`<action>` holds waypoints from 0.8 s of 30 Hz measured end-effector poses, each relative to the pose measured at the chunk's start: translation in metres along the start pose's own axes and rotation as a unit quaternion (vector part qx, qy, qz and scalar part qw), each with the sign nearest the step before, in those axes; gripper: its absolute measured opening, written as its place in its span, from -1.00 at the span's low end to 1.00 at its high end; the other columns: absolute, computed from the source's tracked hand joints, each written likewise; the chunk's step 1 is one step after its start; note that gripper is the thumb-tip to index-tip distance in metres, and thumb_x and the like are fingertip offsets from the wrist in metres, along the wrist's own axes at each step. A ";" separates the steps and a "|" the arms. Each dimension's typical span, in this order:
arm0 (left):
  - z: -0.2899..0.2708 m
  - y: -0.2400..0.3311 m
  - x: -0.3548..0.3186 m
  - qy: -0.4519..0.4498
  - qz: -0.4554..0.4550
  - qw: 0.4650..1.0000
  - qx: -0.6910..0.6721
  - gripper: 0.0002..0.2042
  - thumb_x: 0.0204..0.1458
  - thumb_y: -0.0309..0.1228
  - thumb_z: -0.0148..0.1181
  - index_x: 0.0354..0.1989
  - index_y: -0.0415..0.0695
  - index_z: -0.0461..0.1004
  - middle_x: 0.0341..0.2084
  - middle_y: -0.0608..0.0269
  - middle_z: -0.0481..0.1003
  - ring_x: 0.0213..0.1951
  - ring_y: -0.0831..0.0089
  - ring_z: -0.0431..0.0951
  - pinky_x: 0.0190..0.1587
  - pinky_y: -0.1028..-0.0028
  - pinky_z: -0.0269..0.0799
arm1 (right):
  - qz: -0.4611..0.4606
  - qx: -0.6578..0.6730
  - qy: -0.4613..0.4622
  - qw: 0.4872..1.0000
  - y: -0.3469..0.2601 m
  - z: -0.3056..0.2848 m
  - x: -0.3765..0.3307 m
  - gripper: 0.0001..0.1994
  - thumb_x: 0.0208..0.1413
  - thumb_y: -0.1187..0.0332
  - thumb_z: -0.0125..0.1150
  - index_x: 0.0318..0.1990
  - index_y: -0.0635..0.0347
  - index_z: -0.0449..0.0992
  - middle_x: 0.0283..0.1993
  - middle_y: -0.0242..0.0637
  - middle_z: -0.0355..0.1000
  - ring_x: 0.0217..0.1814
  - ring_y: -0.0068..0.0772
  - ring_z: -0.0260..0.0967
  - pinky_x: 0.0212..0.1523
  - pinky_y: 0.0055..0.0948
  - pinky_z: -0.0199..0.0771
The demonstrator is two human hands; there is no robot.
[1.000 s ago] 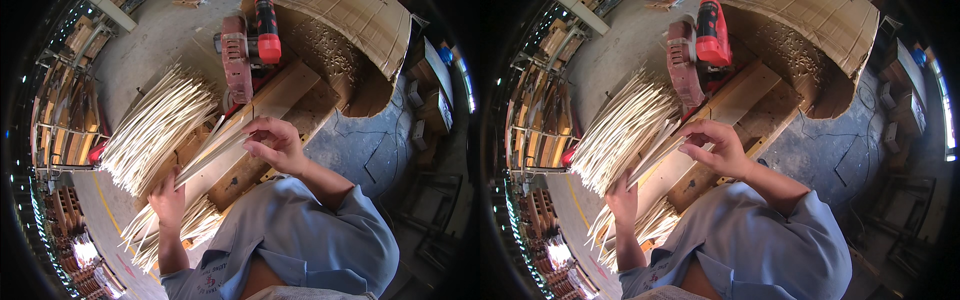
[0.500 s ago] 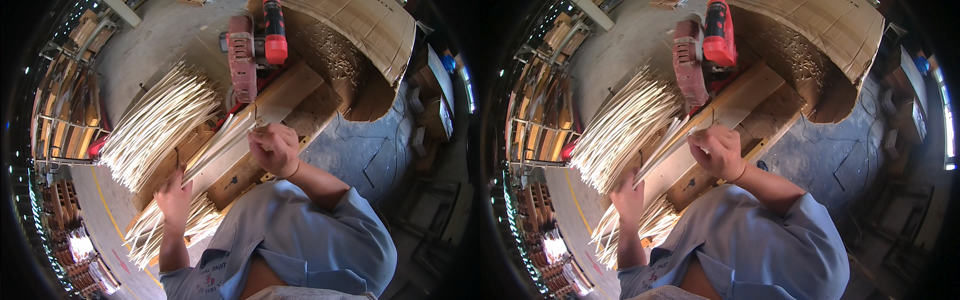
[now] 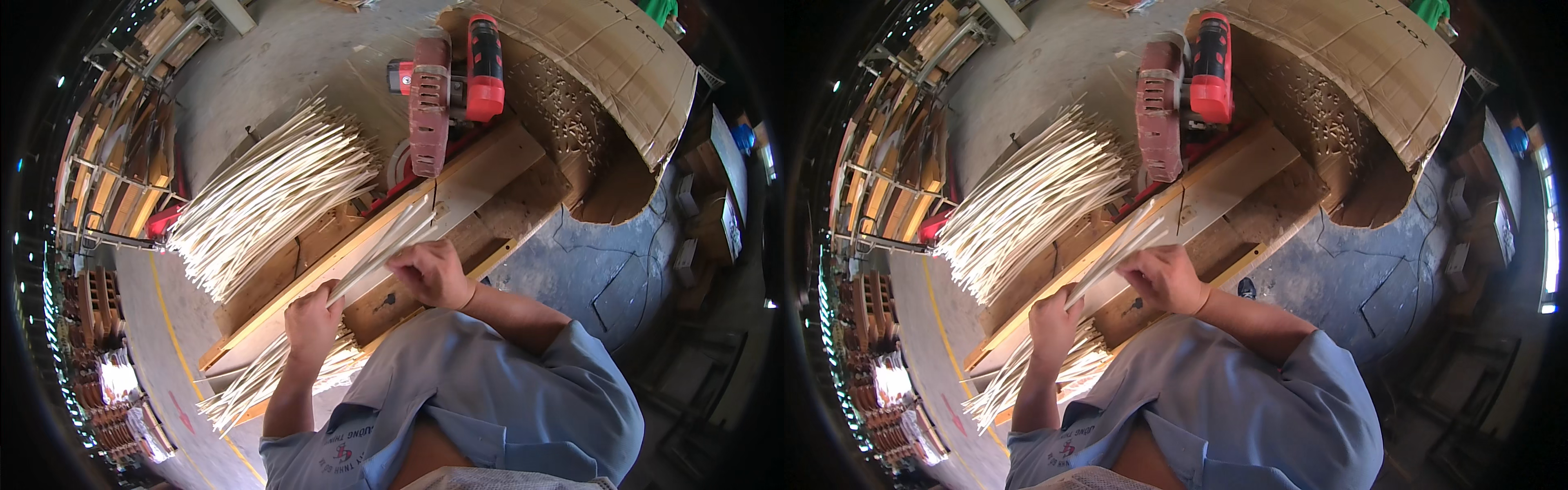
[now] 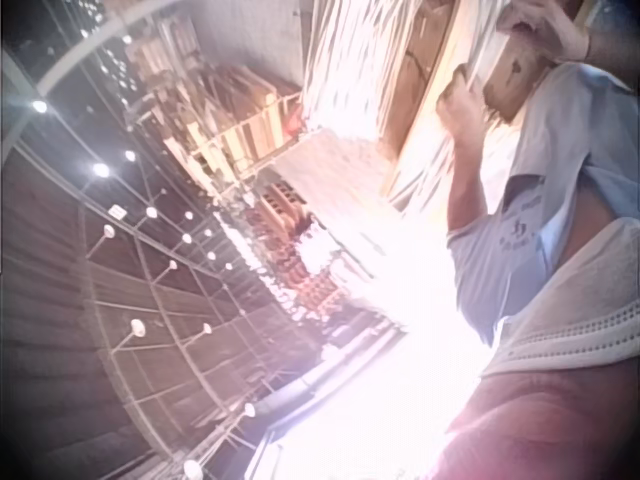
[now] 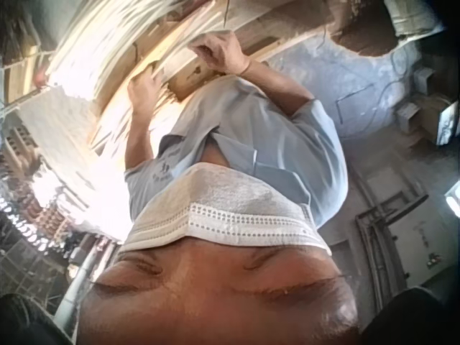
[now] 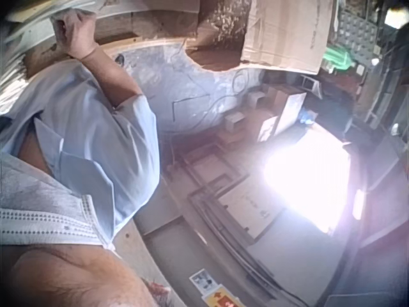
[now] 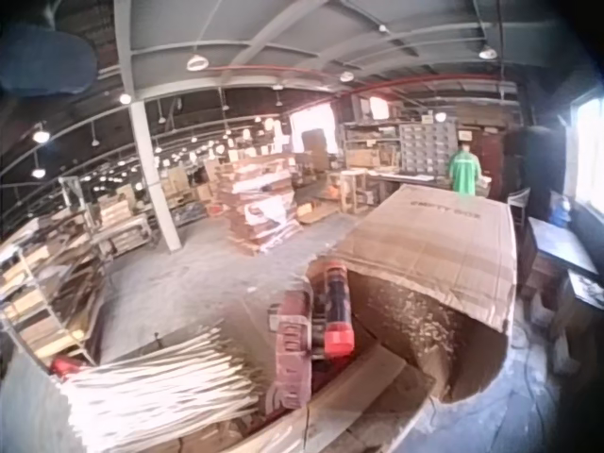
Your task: The person gathers bundles of thin wooden sticks, aligns them on a workbench, and uses a red circular saw to cut them to length. The cut pieces are stacked on the bench after each cut.
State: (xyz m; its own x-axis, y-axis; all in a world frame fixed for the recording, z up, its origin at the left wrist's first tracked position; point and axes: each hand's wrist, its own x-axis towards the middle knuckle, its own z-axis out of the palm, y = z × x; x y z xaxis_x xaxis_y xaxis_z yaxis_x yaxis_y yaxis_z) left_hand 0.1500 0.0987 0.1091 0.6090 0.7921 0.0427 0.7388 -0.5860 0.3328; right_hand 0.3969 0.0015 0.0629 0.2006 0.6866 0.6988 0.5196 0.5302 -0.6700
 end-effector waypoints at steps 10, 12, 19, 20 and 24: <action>-0.008 -0.041 0.005 -0.036 -0.075 0.995 0.059 -0.74 0.17 -0.19 0.36 -0.05 -0.01 0.70 -0.31 0.00 0.70 -0.26 -0.04 0.72 -0.15 0.06 0.65 | 0.296 -0.135 -0.010 0.946 0.092 -0.110 -0.095 -0.74 0.39 0.17 0.20 -0.11 0.18 0.62 -0.27 -0.27 0.60 -0.32 -0.31 0.55 -0.29 -0.32 0.55; -0.004 -0.063 0.020 -0.038 -0.053 0.994 0.084 -0.73 0.16 -0.18 0.37 -0.04 0.00 0.70 -0.33 0.01 0.70 -0.25 -0.04 0.72 -0.13 0.06 0.65 | 0.344 0.102 0.379 0.853 0.119 -0.202 -0.108 -0.55 0.51 -0.02 -0.04 -0.03 0.20 0.58 -0.30 -0.29 0.54 -0.40 -0.46 0.43 -0.34 -0.40 0.47; -0.013 -0.124 0.094 -0.049 -0.002 0.978 0.201 -0.77 0.20 -0.14 0.32 -0.10 0.03 0.63 -0.35 0.05 0.68 -0.24 0.04 0.72 -0.17 0.04 0.64 | 0.434 0.084 0.191 0.877 0.095 -0.097 -0.114 -0.80 0.47 0.28 0.17 -0.08 0.23 0.60 -0.37 -0.30 0.59 -0.48 -0.51 0.47 -0.45 -0.48 0.47; -0.017 -0.134 0.110 -0.051 0.004 0.975 0.218 -0.75 0.22 -0.10 0.30 -0.10 0.03 0.64 -0.35 0.05 0.68 -0.23 0.04 0.72 -0.16 0.05 0.64 | 0.401 -0.019 0.077 0.913 0.083 -0.074 -0.111 -0.85 0.39 0.38 0.23 -0.18 0.26 0.64 -0.40 -0.30 0.60 -0.41 -0.48 0.54 -0.41 -0.44 0.48; -0.026 -0.163 0.186 -0.048 0.029 0.973 0.223 -0.68 0.28 0.02 0.24 -0.11 0.04 0.66 -0.33 0.06 0.69 -0.21 0.05 0.72 -0.16 0.05 0.63 | 0.242 -0.261 -0.074 0.932 0.056 -0.017 -0.102 -0.86 0.22 0.27 0.37 -0.31 0.11 0.67 -0.37 -0.17 0.61 -0.36 0.09 0.60 -0.36 -0.06 0.58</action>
State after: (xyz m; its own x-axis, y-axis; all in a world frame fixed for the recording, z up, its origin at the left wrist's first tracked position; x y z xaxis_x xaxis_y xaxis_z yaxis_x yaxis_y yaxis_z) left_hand 0.1357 0.3461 0.0873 0.6615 0.7485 -0.0462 0.7413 -0.6620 -0.1102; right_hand 0.4201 -0.0471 -0.0419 0.4192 0.8644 0.2776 0.7386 -0.1468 -0.6580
